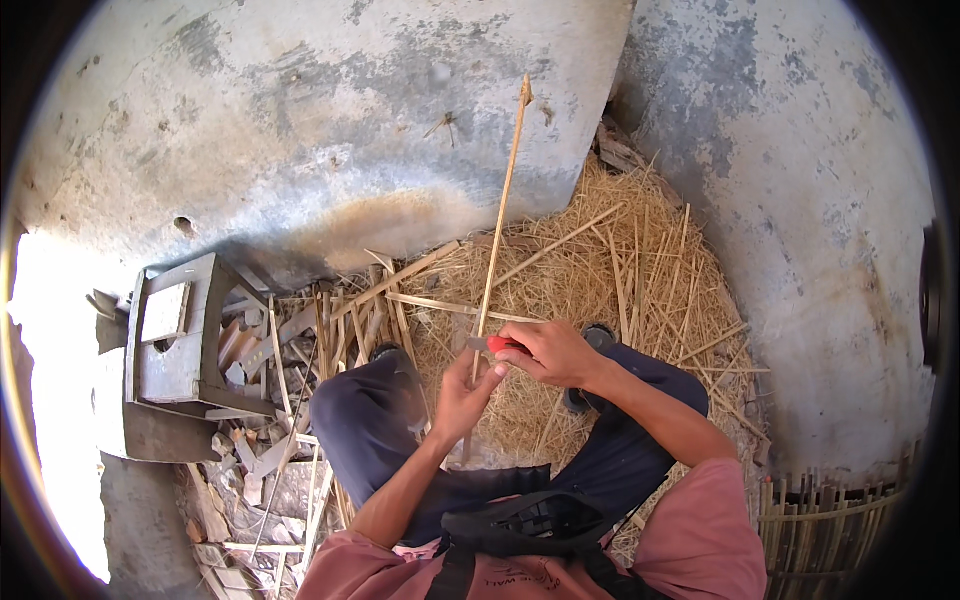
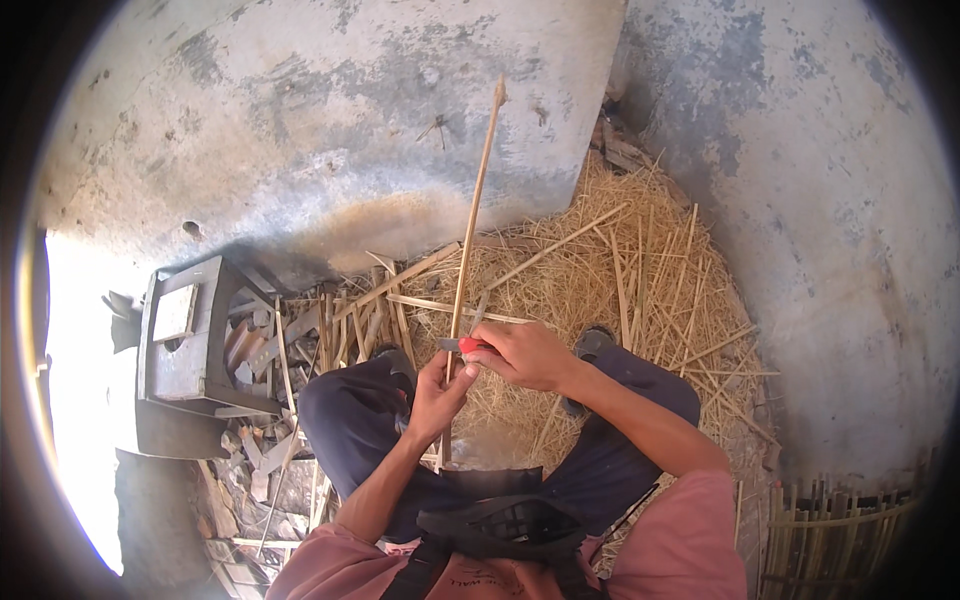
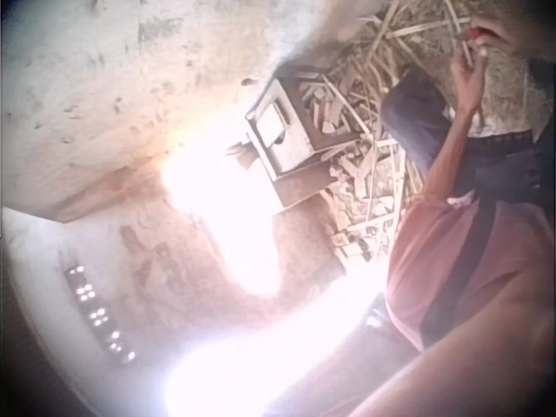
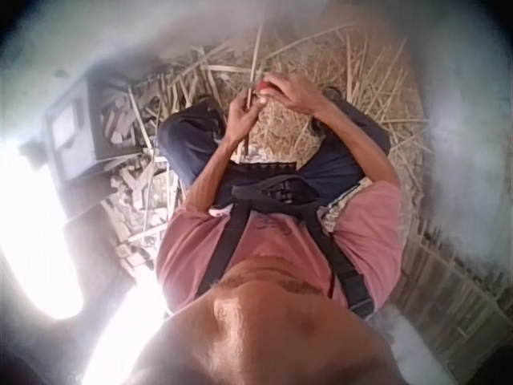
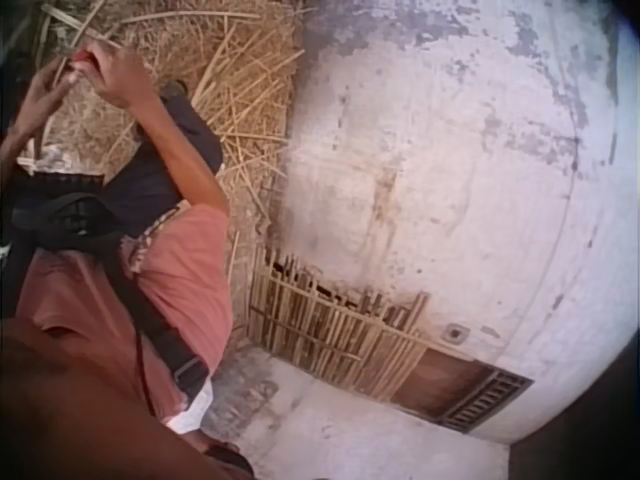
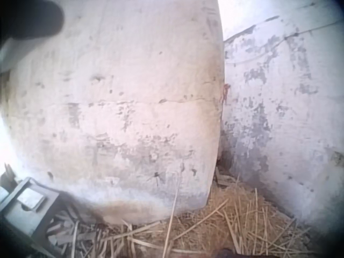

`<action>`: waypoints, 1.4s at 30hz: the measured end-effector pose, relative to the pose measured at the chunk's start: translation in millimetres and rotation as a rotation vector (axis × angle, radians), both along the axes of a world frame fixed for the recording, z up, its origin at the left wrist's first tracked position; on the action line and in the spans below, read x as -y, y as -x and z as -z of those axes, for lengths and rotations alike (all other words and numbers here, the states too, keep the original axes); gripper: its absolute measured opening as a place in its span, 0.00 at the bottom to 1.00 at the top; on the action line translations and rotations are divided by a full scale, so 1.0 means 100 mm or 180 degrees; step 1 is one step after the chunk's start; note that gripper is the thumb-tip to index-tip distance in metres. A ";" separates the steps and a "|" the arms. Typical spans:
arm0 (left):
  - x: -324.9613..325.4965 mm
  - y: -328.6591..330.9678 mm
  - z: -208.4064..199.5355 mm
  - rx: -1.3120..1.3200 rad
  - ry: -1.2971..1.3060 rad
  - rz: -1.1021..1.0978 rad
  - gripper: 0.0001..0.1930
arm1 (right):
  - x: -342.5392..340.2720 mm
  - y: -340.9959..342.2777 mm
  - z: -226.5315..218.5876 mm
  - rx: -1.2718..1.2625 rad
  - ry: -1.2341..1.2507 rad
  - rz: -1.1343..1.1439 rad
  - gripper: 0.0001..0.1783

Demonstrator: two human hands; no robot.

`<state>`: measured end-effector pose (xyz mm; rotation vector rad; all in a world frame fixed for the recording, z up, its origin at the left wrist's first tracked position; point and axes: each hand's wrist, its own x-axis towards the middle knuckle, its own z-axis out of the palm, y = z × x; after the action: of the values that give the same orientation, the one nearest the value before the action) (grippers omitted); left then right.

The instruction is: The person carves a bamboo strip using a utility knife while sitting on a straw-covered floor. They shave thin slivers from the edges and surface of the wood piece.

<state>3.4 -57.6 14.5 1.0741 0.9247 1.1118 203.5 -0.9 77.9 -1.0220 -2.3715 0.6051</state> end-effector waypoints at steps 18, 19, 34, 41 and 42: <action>0.00 -0.02 -0.03 -0.1015 -0.0559 -0.0451 0.13 | 0.09 0.08 0.05 0.0121 -0.0295 0.0252 0.14; 0.00 -0.02 -0.04 -0.1037 -0.0581 -0.0471 0.14 | 0.10 0.09 0.06 0.0106 -0.0345 0.0284 0.13; -0.02 -0.06 -0.14 -0.1135 -0.0337 -0.0410 0.17 | 0.09 0.11 -0.02 0.0197 -0.0478 0.0546 0.13; -0.04 -0.08 -0.10 -0.1288 -0.0671 -0.0468 0.15 | 0.07 0.07 -0.03 0.0205 -0.0434 0.0588 0.13; -0.04 -0.08 -0.12 -0.1281 -0.0687 -0.0460 0.15 | 0.07 0.07 -0.05 0.0218 -0.0438 0.0593 0.13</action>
<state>11.3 -53.2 26.4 1.4615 1.2336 1.1536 196.4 -8.3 82.4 -1.2010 -2.3058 0.3387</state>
